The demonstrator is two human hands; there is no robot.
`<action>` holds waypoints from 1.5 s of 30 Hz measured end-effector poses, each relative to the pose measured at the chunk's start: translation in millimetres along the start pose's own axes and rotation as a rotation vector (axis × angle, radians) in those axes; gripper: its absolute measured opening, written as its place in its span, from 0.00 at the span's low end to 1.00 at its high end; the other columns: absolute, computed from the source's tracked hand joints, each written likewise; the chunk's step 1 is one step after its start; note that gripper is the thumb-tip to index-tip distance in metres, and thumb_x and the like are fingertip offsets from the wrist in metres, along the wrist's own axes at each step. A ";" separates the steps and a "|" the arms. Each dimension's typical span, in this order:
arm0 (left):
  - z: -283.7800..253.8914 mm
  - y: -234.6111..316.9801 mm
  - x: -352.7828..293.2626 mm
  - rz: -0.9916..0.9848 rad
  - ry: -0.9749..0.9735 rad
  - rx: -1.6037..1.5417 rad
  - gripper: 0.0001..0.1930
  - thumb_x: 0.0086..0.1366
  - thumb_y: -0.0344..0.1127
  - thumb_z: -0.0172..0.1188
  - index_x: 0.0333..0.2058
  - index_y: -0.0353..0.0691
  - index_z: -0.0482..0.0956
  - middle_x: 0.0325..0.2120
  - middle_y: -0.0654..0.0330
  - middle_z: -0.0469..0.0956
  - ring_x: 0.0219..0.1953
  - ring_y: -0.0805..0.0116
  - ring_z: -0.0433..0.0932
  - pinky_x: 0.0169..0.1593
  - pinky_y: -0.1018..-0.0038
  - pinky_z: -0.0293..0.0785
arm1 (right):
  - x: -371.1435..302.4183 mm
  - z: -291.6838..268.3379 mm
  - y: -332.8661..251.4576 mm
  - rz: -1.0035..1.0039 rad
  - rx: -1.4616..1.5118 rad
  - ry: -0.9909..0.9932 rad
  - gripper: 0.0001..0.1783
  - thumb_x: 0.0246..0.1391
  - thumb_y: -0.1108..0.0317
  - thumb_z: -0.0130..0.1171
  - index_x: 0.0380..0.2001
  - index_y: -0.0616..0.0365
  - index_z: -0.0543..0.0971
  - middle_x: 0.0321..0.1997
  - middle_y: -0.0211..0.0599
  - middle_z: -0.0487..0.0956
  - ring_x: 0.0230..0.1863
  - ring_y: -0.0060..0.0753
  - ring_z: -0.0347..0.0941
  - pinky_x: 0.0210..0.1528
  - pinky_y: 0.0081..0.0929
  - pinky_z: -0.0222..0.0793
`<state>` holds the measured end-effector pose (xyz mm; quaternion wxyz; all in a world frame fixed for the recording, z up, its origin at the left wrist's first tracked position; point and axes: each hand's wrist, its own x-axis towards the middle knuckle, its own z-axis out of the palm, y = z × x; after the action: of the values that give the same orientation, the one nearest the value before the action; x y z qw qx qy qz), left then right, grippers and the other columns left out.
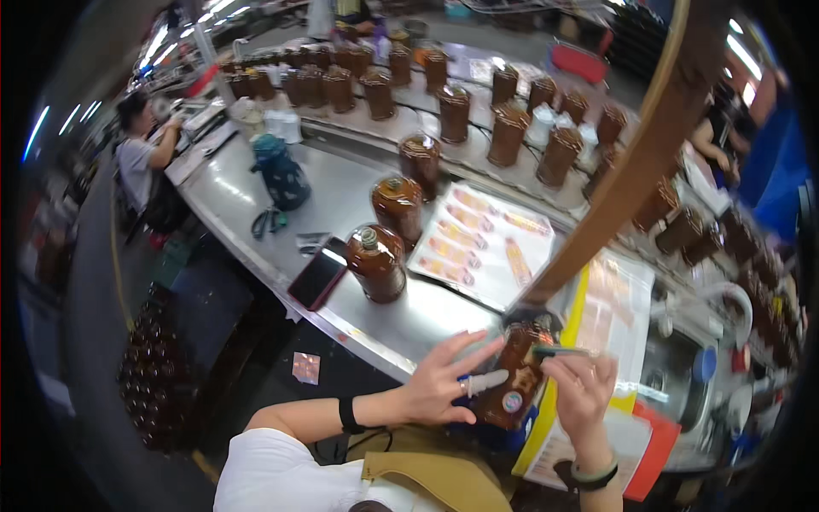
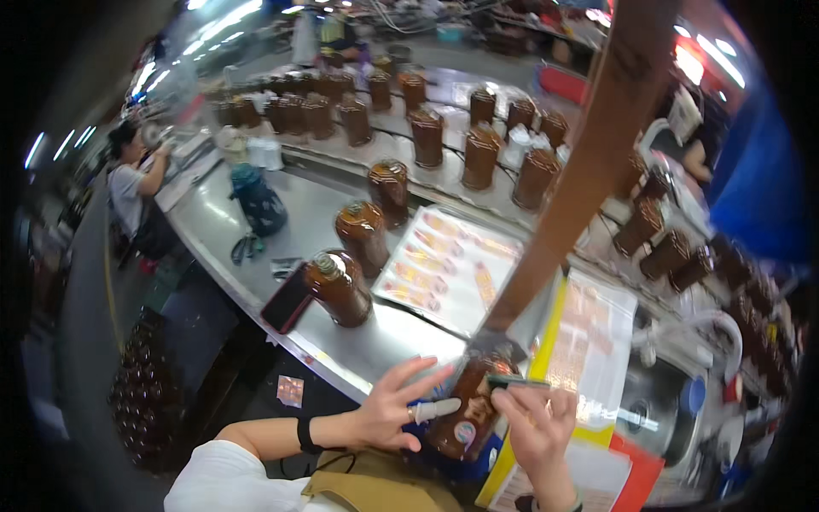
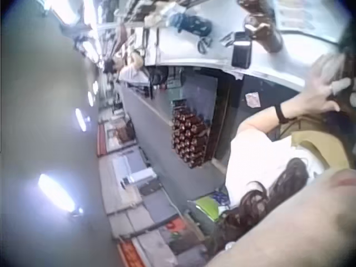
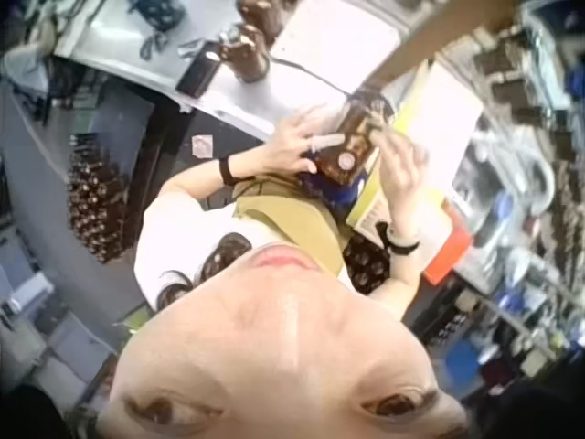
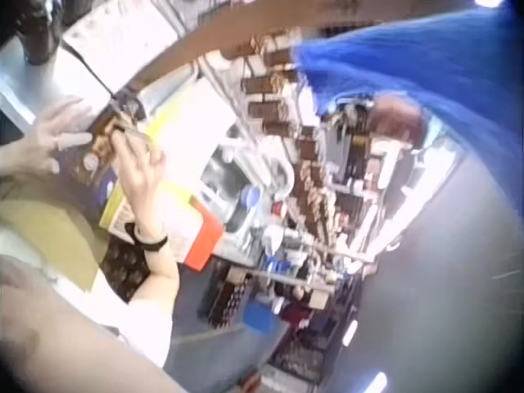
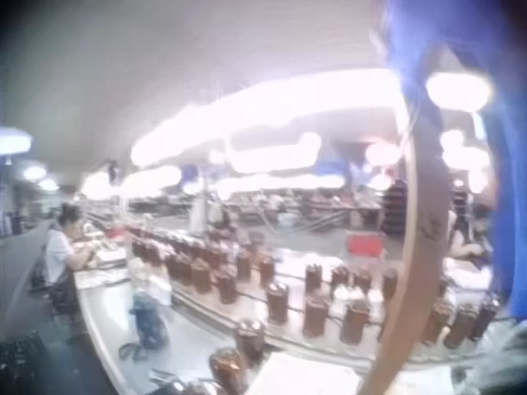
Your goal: Applying labels and decorative ribbons to ceramic liquor bottles at a factory workstation.
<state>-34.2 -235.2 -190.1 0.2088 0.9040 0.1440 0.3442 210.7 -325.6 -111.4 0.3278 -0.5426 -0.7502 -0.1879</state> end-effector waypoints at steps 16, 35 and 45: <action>1.2 -1.8 12.9 -0.241 0.348 -0.227 0.43 0.76 0.66 0.29 0.61 0.30 0.74 0.67 0.43 0.65 0.68 0.43 0.60 0.71 0.52 0.55 | 20.6 1.5 -5.6 -0.297 -0.001 -0.254 0.16 0.49 0.69 0.64 0.44 0.50 0.84 0.41 0.25 0.82 0.33 0.27 0.70 0.40 0.30 0.64; 25.7 13.0 18.6 -0.398 0.253 -0.438 0.50 0.72 0.74 0.25 0.64 0.29 0.70 0.69 0.45 0.61 0.72 0.52 0.60 0.73 0.58 0.55 | -61.8 -59.9 154.1 0.838 -0.120 -0.019 0.22 0.56 0.56 0.72 0.33 0.61 0.72 0.36 0.43 0.76 0.36 0.44 0.71 0.42 0.36 0.69; 24.1 21.0 16.6 -0.401 0.235 -0.361 0.50 0.73 0.72 0.23 0.63 0.28 0.70 0.68 0.43 0.62 0.70 0.49 0.62 0.72 0.56 0.54 | -141.5 29.0 232.1 0.536 -0.374 -0.510 0.28 0.54 0.78 0.51 0.60 0.52 0.74 0.67 0.41 0.74 0.60 0.52 0.72 0.55 0.51 0.72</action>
<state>-3.3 -253.5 -187.0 0.4118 0.7598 0.2794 0.4184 447.7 -325.8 -247.7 0.0644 -0.7980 -0.5927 -0.0884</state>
